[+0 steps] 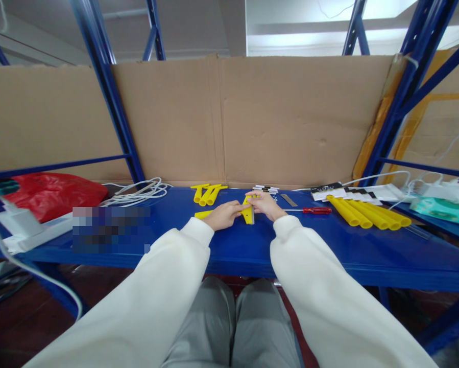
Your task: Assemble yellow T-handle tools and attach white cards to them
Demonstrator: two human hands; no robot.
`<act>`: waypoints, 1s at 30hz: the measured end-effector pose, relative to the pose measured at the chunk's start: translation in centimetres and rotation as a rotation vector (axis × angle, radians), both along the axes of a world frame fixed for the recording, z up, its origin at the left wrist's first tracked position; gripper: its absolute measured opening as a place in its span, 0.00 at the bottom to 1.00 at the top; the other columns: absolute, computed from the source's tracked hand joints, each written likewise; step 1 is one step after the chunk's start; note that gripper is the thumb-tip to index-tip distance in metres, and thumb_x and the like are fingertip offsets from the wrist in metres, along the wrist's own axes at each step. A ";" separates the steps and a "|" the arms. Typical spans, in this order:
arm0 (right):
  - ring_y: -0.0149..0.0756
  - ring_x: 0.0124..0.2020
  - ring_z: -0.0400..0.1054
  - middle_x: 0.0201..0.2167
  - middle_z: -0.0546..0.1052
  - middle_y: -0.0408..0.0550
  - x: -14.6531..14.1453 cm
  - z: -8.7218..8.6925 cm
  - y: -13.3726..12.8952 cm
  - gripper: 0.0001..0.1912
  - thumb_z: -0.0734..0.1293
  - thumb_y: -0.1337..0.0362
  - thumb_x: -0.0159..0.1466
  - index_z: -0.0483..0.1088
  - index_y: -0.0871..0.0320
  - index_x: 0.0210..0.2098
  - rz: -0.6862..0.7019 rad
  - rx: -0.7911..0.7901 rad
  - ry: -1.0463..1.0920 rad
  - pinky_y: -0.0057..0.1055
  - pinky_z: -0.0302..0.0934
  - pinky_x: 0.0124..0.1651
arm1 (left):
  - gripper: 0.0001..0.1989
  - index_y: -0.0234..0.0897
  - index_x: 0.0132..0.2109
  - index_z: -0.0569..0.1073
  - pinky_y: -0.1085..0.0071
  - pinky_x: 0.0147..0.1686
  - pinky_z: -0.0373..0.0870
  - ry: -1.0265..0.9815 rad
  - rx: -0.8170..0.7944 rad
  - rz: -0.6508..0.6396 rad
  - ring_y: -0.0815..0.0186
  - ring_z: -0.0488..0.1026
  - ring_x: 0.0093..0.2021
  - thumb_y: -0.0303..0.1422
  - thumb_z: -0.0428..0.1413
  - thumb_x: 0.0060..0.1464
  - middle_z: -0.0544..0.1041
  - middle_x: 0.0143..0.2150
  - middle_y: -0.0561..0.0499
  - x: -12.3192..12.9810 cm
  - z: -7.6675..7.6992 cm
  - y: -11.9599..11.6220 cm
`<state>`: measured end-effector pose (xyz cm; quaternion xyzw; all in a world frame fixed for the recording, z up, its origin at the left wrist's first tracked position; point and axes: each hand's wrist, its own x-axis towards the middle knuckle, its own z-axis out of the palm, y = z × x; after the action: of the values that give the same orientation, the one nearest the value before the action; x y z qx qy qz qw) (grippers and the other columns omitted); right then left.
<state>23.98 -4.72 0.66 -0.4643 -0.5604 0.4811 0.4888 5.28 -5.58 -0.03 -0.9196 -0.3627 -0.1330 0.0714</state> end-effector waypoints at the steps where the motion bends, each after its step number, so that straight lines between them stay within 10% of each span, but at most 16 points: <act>1: 0.30 0.28 0.75 0.30 0.80 0.43 0.0 0.0 0.0 0.10 0.71 0.73 0.61 0.76 0.56 0.41 -0.004 -0.001 -0.006 0.29 0.73 0.37 | 0.24 0.43 0.65 0.70 0.68 0.48 0.71 0.004 -0.002 0.008 0.60 0.75 0.48 0.26 0.48 0.65 0.74 0.46 0.45 0.0 0.1 -0.1; 22: 0.31 0.29 0.76 0.31 0.81 0.46 -0.6 -0.1 0.5 0.04 0.69 0.70 0.64 0.74 0.56 0.38 -0.063 -0.003 -0.020 0.31 0.73 0.39 | 0.21 0.43 0.62 0.73 0.69 0.47 0.71 0.057 0.056 0.074 0.60 0.76 0.47 0.28 0.47 0.67 0.74 0.45 0.45 0.2 0.7 -0.9; 30: 0.45 0.55 0.74 0.49 0.82 0.57 5.0 1.0 2.4 0.18 0.62 0.76 0.62 0.79 0.59 0.46 -0.592 0.306 -0.795 0.38 0.64 0.60 | 0.22 0.45 0.64 0.72 0.69 0.49 0.71 0.050 0.015 0.107 0.59 0.77 0.49 0.30 0.48 0.67 0.75 0.48 0.44 0.1 0.8 -1.1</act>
<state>29.00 -2.29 1.70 -0.6732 -0.6113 0.0214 0.4155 5.38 -6.69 0.78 -0.9013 -0.4086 -0.1087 0.0941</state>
